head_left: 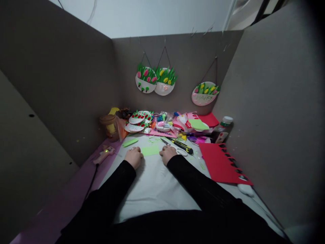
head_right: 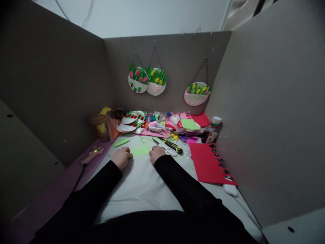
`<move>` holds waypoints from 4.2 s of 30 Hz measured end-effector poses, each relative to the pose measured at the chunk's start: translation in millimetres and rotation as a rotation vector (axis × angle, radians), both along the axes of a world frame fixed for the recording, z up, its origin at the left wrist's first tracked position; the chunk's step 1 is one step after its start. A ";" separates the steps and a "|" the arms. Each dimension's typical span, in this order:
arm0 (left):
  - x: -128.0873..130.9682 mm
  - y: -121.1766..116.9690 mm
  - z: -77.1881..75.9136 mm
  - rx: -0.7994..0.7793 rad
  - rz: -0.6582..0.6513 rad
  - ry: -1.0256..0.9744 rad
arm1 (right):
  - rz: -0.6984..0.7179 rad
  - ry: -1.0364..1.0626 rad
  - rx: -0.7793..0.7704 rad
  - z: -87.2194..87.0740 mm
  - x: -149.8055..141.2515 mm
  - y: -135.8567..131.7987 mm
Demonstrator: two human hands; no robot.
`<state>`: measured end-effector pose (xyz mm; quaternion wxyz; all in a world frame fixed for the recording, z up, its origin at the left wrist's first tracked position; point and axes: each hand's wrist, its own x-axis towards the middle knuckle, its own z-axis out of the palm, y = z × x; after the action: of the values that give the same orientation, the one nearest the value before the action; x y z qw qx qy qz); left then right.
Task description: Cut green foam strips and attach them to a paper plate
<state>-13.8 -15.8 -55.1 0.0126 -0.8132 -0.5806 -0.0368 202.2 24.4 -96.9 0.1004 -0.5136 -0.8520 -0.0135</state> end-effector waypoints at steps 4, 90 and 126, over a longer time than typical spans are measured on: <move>15.5 15.9 7.8 0.052 -0.038 -0.031 | 0.009 0.053 0.014 -5.9 1.3 0.9; 6.6 42.0 -44.7 -0.043 -0.052 -0.323 | 0.049 -0.055 -0.061 10.9 41.9 12.2; -1.0 32.3 -28.2 -0.202 -0.072 -0.443 | 0.073 -0.034 -0.070 15.2 28.7 3.0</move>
<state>-14.8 16.5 -83.2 -0.1978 -0.8026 -0.5407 -0.1563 230.9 27.4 -81.7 0.0682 -0.4851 -0.8717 0.0113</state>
